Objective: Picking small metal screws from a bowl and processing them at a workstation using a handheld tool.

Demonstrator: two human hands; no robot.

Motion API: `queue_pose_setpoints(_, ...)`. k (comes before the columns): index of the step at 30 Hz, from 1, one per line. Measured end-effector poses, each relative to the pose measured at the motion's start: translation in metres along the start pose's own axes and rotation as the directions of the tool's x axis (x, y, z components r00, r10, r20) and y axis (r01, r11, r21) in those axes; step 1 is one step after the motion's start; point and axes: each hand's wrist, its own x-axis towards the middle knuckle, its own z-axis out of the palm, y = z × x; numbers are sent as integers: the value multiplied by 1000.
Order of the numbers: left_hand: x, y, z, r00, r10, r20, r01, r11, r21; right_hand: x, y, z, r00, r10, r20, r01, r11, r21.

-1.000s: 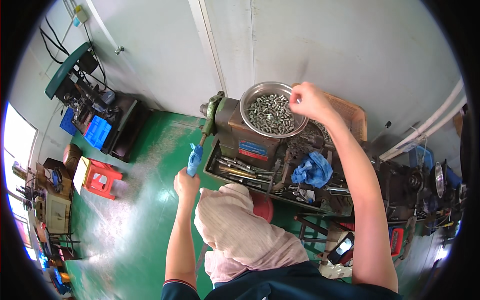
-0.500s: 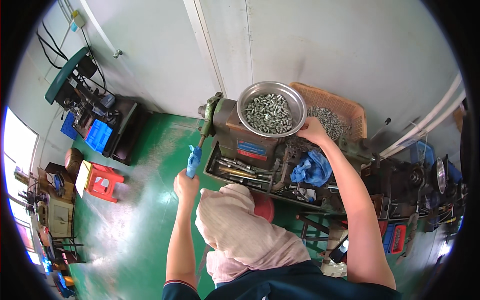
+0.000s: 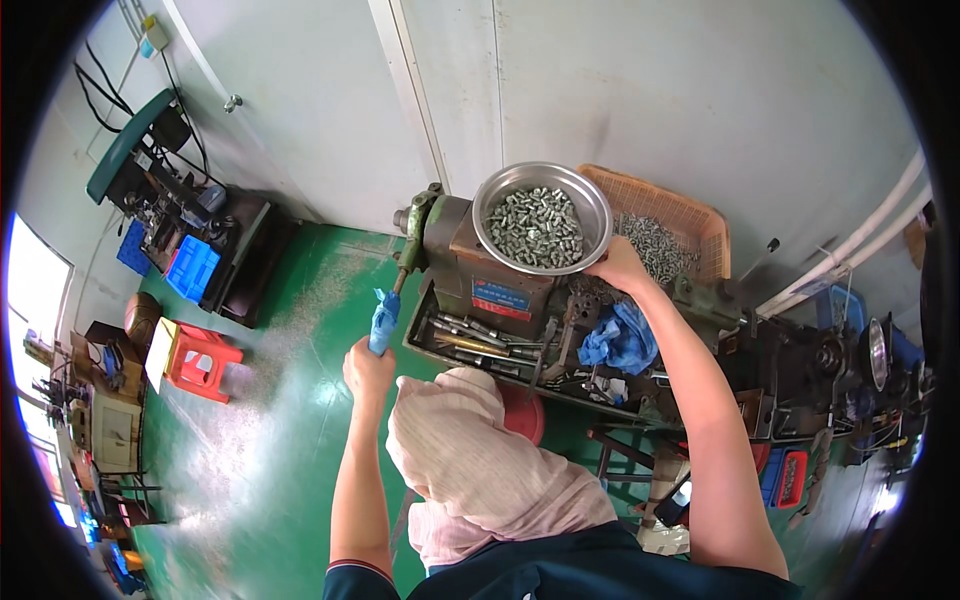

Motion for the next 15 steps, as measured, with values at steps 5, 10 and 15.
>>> queue_pose_setpoints(5, 29, -21, -7, 999, -34, 15, 31, 987, 158, -1, -5, -1, 1000, -15, 4, 15, 1000, -2)
queue_pose_setpoints(10, 62, -44, -14, 996, -78, 41, 66, 969, 237, 1, -24, -32, 999, 12, 37, -4, 981, -194)
queue_pose_setpoints(15, 71, -57, -12, 993, -98, 71, 77, 964, 255, 19, 31, -99, 988, -28, -151, -61, 832, -552)
